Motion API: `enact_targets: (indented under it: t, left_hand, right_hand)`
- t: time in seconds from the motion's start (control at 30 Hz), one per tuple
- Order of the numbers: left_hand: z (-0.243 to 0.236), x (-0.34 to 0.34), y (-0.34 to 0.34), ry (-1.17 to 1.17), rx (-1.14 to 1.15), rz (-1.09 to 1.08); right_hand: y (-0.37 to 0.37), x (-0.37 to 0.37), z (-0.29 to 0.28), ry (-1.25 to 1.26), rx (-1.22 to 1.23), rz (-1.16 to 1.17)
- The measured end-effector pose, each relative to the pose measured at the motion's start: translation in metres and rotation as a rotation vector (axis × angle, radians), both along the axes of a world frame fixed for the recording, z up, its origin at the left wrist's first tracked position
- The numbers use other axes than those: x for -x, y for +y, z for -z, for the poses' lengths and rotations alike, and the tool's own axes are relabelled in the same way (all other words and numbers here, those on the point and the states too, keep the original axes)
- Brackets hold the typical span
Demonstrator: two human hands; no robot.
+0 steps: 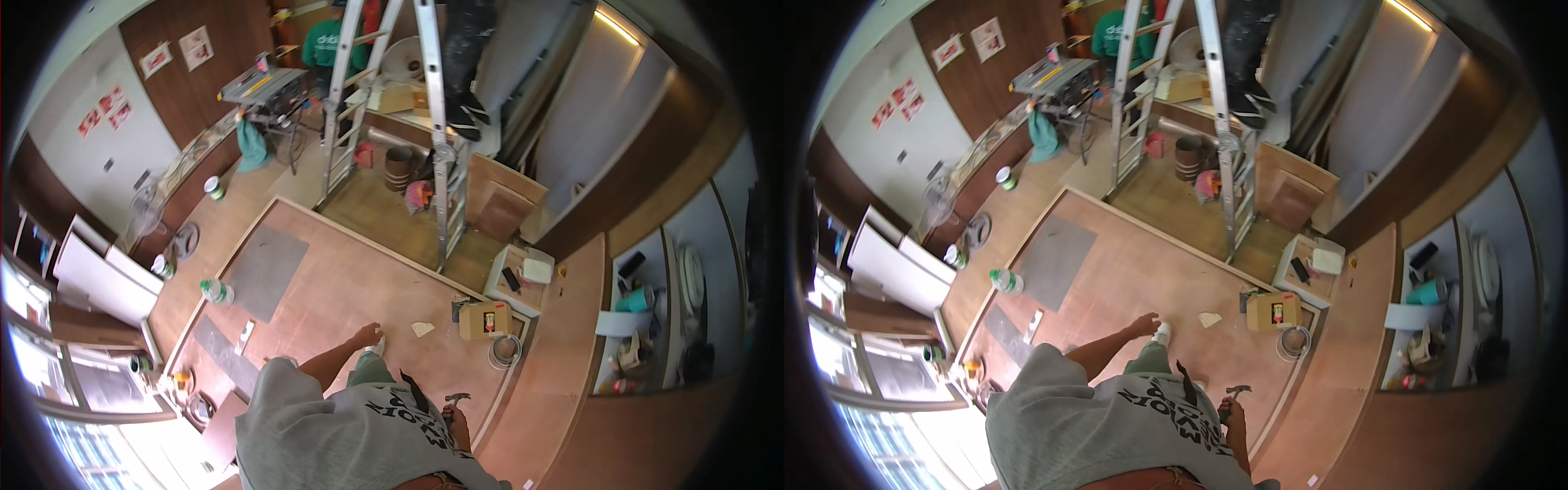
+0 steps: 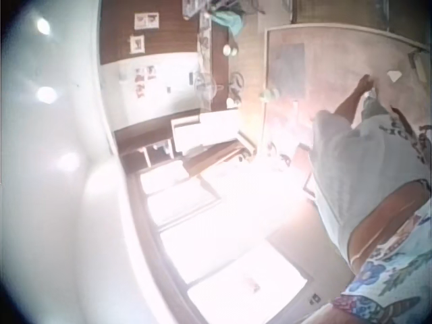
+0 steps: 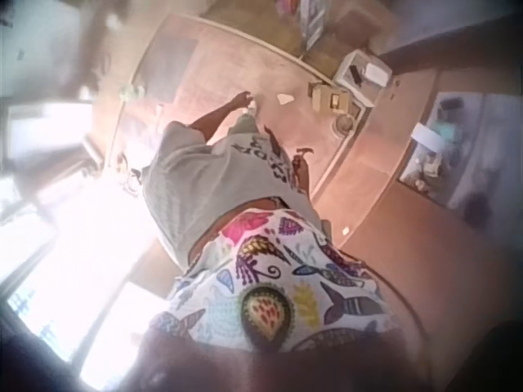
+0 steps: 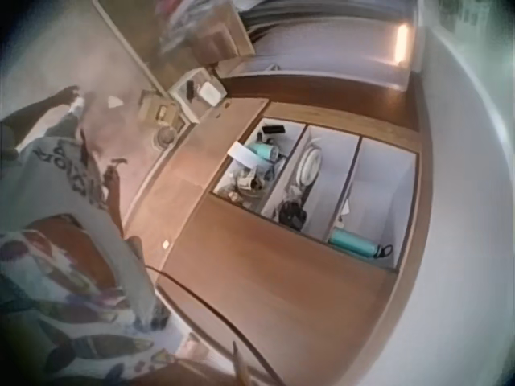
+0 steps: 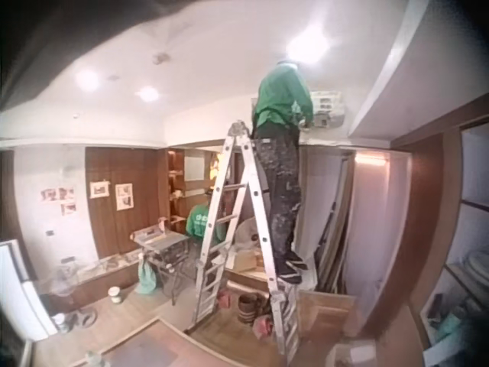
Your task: The person pours a yellow liquid from a plastic bottle onto a small rectangular wooden block, ensuring the surface is saturated. They then place the treated block on the floor and walk around the room, briefly interacting with a shelf and a coworker before the clip ends.
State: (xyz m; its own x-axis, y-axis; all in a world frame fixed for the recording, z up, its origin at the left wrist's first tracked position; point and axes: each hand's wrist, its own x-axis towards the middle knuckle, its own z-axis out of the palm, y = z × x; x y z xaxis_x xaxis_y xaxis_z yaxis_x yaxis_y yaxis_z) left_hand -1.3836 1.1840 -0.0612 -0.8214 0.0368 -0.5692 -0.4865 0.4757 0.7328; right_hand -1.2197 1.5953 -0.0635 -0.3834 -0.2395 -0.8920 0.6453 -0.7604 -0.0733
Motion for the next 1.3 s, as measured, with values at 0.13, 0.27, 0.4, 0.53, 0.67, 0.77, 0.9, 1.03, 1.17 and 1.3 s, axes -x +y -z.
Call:
enact_targets:
  t: [0.13,0.27,0.4,0.53,0.67,0.77,0.9,1.03,1.17,1.3]
  left_hand:
    - [0.006,0.010,0.053,-0.094,0.033,0.341]
    - [0.054,0.028,0.072,-0.057,-0.238,0.539]
    - [-0.013,0.053,0.172,-0.336,-0.678,0.508]
    - [-0.061,0.033,0.217,-0.278,-0.263,1.023]
    - [-0.050,0.000,0.289,-0.391,-0.201,1.437]
    - [-0.040,-0.024,0.309,-0.335,-0.124,1.746]
    - [-0.014,-0.047,0.334,-0.122,-0.247,2.079]
    - [-0.110,-0.141,0.355,-0.464,-0.229,2.061]
    - [-0.130,-0.204,0.375,-0.577,-0.187,2.073]
    - [-0.121,-0.250,0.407,-0.454,-0.171,1.993]
  right_hand:
    - [0.004,-0.059,0.004,0.043,-0.010,0.208]
    - [0.004,-0.110,0.076,-0.007,0.082,0.360]
    - [-0.001,-0.125,0.000,-0.021,-0.330,0.606]
    - [-0.035,-0.106,-0.031,0.021,-0.534,0.620]
    - [-0.048,-0.122,-0.076,0.057,-0.695,0.801]
    - [-0.088,-0.139,-0.088,-0.063,-0.748,0.823]
    - [-0.125,-0.151,-0.083,-0.189,-0.817,0.809]
    - [-0.133,-0.169,-0.104,-0.306,-0.841,0.982]
    - [-0.116,-0.177,-0.096,-0.310,-0.935,1.006]
    - [-0.085,-0.198,-0.072,-0.299,-1.017,0.914]
